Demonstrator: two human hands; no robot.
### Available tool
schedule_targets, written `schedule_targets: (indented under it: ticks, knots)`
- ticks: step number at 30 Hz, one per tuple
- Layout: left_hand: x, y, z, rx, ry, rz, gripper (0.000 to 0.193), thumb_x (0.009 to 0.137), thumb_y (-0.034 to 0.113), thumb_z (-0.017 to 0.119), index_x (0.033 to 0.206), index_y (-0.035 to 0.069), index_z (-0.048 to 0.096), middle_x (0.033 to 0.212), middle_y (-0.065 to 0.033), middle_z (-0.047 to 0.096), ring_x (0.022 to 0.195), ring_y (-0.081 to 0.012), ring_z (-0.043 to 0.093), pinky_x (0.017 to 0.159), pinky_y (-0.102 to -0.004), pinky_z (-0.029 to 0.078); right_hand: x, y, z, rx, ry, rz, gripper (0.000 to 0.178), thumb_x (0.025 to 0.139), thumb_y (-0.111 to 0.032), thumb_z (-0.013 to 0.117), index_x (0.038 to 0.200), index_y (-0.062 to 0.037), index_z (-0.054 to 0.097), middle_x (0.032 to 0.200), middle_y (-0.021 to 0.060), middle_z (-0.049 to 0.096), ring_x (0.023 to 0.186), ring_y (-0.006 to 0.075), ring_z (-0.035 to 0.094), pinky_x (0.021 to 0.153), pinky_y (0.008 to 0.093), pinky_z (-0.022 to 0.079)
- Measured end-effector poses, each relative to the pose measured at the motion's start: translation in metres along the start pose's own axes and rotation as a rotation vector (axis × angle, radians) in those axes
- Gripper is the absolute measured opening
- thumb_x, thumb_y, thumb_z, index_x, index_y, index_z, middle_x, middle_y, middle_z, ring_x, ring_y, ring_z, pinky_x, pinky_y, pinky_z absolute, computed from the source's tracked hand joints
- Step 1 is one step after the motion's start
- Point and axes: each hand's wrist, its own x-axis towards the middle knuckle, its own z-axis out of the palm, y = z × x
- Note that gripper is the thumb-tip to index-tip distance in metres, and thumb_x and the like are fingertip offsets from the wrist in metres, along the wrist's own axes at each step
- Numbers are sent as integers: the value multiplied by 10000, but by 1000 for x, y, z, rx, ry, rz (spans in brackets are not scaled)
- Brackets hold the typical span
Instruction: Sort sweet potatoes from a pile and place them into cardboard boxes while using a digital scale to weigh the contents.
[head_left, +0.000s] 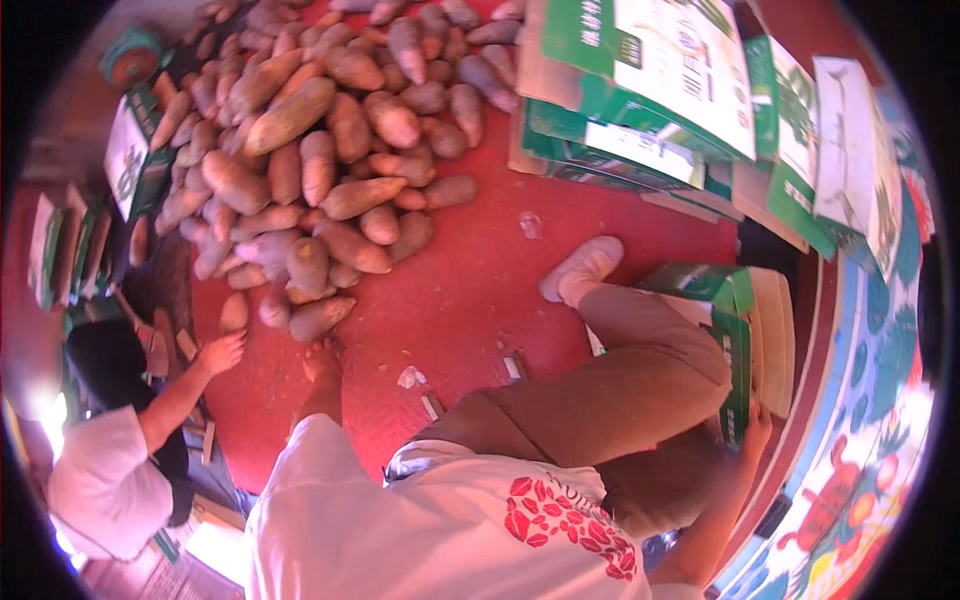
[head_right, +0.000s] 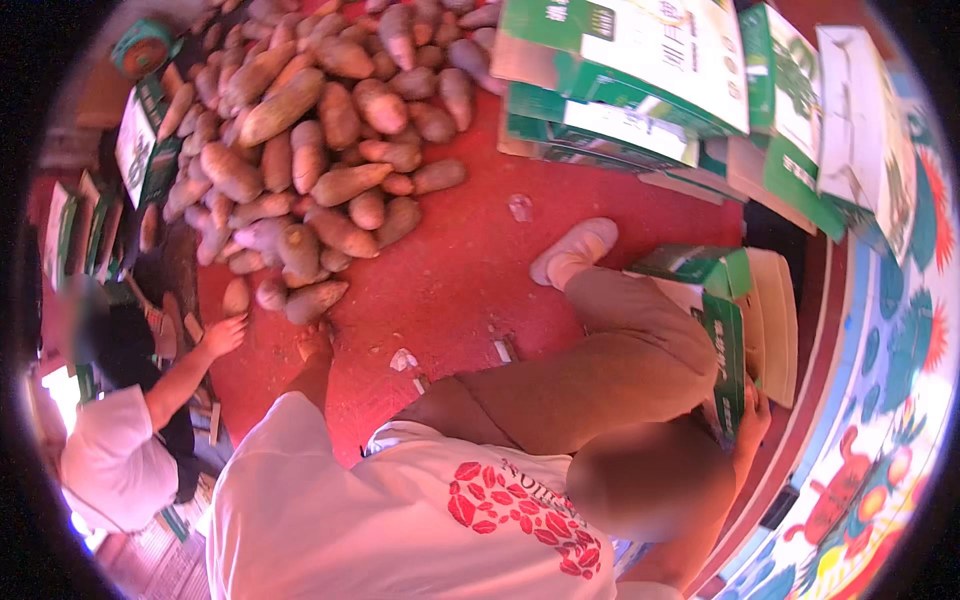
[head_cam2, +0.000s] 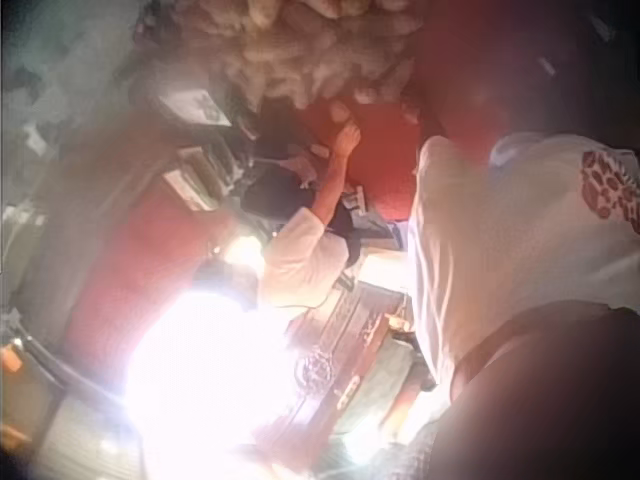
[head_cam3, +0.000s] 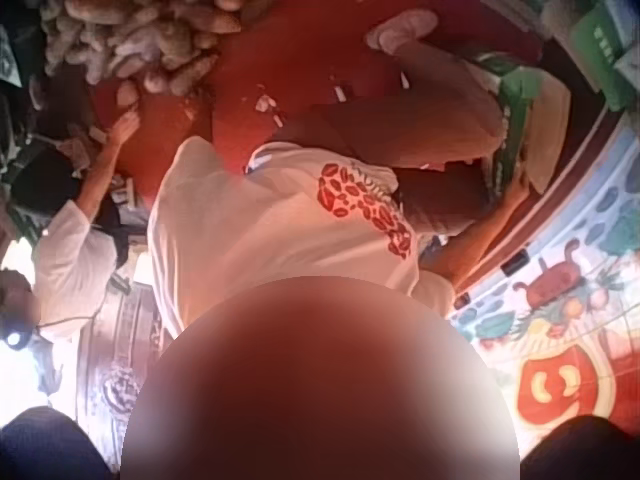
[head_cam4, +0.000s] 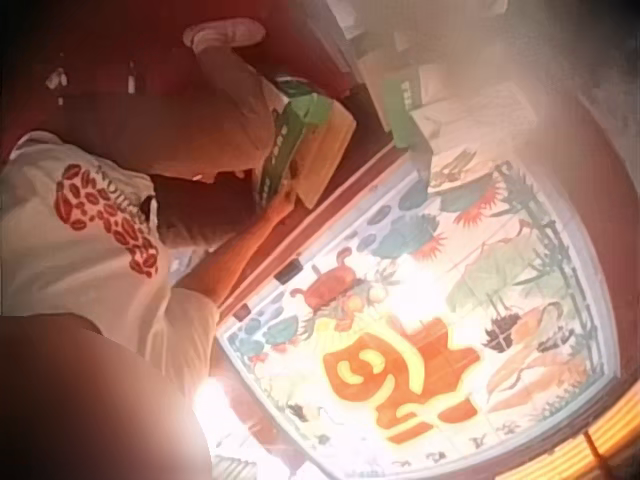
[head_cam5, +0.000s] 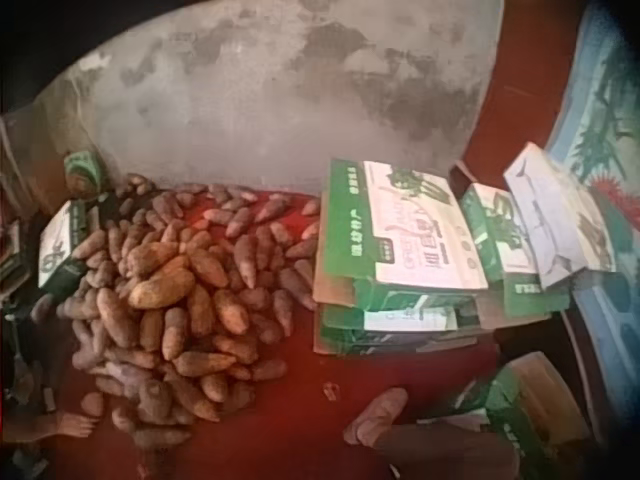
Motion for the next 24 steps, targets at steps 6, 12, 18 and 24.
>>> schedule_targets:
  ticks: [6,12,18,24]
  knots:
    - [19,-11,31,-15,26,74,332,915,302,369,1195,173,494,1195,-112,527,1084,-272,529,845,-399,460,4,-5,16,-14,11,26,341,838,-250,620,1022,37,605,885,90,630,826,147,562,770,272,439]
    - [30,21,28,-82,-120,23,381,890,300,395,1211,126,505,1196,-121,549,1028,-267,581,839,-406,464,-1,-5,6,-6,17,9,387,816,-259,642,1027,62,594,891,100,631,835,158,573,776,272,437]
    - [71,43,5,-183,0,469,554,795,357,514,1269,79,441,1102,-125,603,1027,-302,575,827,-392,474,7,-33,27,118,-16,31,367,812,-245,640,1023,53,599,890,93,634,819,149,574,762,262,439]
    - [-26,201,-185,-294,-14,503,714,687,273,679,1292,43,377,1215,-194,500,1021,-320,569,828,-399,474,-8,-17,-2,-9,45,134,328,772,-262,648,970,0,636,842,135,651,791,187,616,735,299,457]
